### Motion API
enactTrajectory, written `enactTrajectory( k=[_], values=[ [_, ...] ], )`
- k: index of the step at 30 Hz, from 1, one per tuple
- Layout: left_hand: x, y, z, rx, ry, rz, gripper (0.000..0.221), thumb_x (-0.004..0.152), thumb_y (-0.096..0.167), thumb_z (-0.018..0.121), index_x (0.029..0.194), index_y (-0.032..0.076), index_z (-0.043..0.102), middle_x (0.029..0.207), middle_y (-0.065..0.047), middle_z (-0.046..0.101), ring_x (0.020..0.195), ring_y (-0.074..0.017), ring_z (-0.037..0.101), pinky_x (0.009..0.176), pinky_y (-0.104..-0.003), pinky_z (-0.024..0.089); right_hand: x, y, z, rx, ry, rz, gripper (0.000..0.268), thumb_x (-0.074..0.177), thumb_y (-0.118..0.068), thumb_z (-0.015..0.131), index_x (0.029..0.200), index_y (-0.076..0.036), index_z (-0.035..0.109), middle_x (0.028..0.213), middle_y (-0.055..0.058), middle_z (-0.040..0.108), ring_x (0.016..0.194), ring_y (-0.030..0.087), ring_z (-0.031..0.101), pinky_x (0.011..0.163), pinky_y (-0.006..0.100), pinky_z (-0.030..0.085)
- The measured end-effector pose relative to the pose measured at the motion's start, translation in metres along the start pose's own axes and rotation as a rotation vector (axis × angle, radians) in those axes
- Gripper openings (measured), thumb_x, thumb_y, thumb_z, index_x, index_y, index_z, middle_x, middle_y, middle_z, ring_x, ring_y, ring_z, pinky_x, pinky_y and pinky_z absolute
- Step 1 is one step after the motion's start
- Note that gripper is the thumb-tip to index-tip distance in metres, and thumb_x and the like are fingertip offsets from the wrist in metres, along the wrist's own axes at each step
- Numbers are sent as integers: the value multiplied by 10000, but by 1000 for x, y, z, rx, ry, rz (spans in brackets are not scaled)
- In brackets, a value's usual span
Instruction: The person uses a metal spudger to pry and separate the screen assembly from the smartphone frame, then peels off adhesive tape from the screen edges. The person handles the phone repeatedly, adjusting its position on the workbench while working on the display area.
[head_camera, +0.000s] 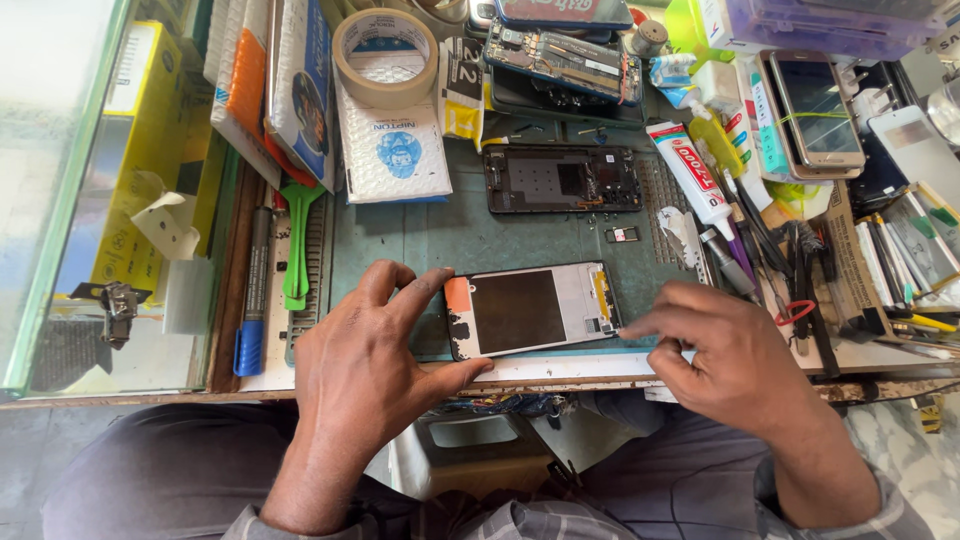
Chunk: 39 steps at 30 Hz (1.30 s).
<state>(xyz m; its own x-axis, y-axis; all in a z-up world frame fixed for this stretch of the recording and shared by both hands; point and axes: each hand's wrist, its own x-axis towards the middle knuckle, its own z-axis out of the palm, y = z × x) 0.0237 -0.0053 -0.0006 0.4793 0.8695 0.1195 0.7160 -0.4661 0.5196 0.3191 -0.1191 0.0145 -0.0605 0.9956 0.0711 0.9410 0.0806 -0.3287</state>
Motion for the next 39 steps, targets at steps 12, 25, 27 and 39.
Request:
enactTrajectory(
  k=[12, 25, 27, 39],
  values=[
    [0, 1, -2, 5, 10, 3, 847, 513, 552, 912, 1276, 236, 724, 1090, -18, 668, 901, -251, 694, 635, -408, 555, 6, -2, 1, 71, 9, -27, 226, 741, -59, 662, 918, -129, 783, 758, 43, 643, 598, 181, 649, 542, 344, 512],
    [1, 1, -1, 33, -16, 4, 876, 534, 590, 893, 1307, 221, 710, 1138, -26, 666, 910, -252, 696, 617, -412, 553, -6, 8, 45, 338, 533, 59, 224, 924, 76, 658, 1074, -56, 763, 947, 43, 671, 736, 78, 593, 646, 235, 463],
    [0, 2, -1, 46, -26, -4, 879, 540, 599, 885, 1319, 235, 703, 1147, -22, 661, 916, -251, 695, 624, -412, 555, -6, 5, 50, 320, 582, 77, 209, 941, 72, 668, 1079, -55, 760, 970, 51, 684, 744, 83, 612, 651, 236, 479],
    [2, 7, 0, 128, -58, -32, 898, 556, 626, 857, 1355, 261, 671, 1165, 10, 652, 926, -212, 704, 635, -385, 566, -1, -5, 52, 172, 627, 69, 203, 919, 11, 760, 1113, -49, 759, 1015, 91, 747, 860, 182, 743, 717, 295, 578]
  ],
)
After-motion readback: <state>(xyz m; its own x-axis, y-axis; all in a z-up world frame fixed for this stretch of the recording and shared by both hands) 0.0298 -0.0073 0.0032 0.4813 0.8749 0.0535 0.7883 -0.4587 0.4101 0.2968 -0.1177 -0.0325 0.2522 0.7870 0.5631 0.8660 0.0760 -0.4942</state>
